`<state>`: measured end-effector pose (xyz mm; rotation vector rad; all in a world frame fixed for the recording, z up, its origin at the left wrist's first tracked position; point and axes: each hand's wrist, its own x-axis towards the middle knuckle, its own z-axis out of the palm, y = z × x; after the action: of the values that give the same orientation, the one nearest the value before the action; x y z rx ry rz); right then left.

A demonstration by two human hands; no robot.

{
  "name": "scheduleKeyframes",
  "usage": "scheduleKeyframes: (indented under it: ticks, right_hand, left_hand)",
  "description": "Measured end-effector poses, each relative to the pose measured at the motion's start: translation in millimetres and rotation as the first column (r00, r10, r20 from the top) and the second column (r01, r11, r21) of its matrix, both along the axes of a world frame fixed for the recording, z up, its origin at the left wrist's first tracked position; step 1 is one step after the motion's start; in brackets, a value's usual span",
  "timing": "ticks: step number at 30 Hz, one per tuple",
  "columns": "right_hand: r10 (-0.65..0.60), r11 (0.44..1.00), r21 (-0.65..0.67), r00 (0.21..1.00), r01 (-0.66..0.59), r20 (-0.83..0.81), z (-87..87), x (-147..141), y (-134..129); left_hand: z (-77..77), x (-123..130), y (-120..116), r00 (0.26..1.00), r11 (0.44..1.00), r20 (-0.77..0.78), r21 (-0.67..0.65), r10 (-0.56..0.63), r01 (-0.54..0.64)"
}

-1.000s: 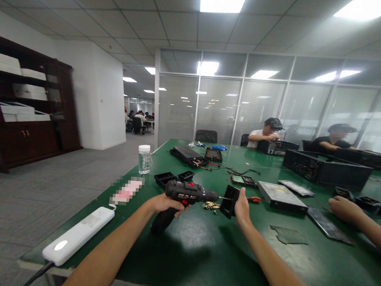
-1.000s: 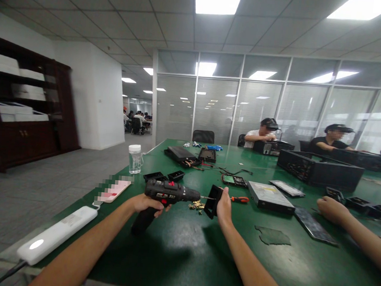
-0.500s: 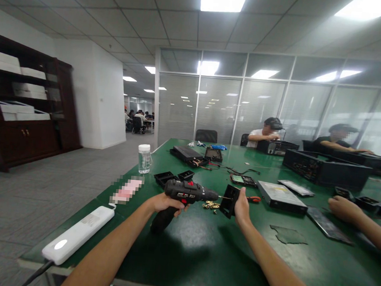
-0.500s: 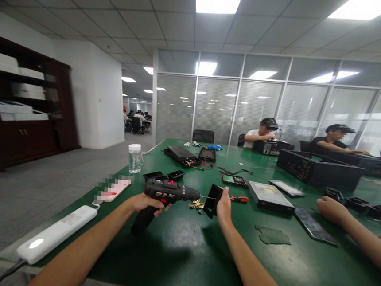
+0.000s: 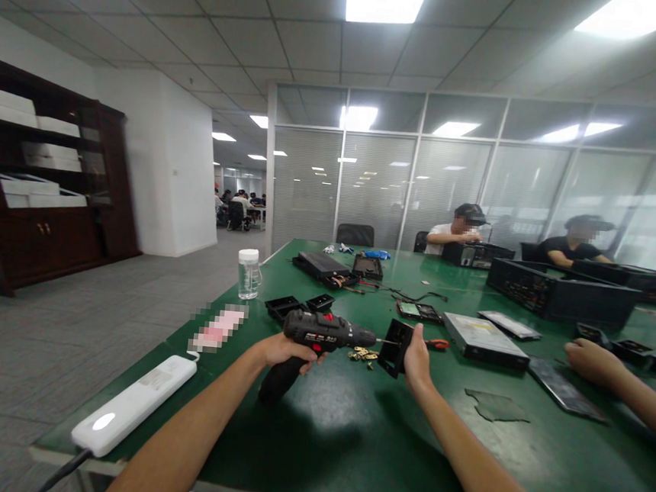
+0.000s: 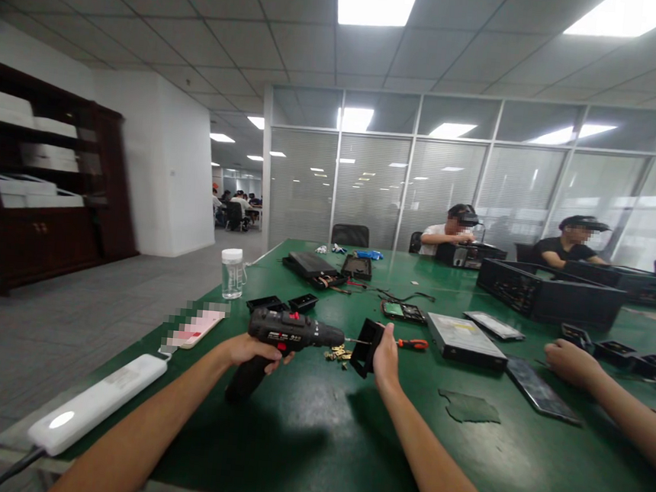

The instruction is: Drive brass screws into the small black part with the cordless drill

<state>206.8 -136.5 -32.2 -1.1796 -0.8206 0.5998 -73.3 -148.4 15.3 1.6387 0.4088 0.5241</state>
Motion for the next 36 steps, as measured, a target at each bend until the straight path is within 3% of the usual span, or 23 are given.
scheduleKeyframes:
  ticks: [9, 36]
  right_hand:
    - [0.002, 1.0, 0.009, 1.0, -0.002, 0.024, -7.5, 5.2, 6.4]
    - [0.05, 0.999, 0.003, 0.999, -0.05, -0.011, -5.9, 4.3, 3.3]
  left_hand:
    - [-2.1, -0.8, 1.0, 1.0, 1.0, -0.019, 0.01, 0.018, -0.018]
    - [-0.2, 0.1, 1.3, 1.0, 1.0, -0.01, 0.013, -0.012, 0.013]
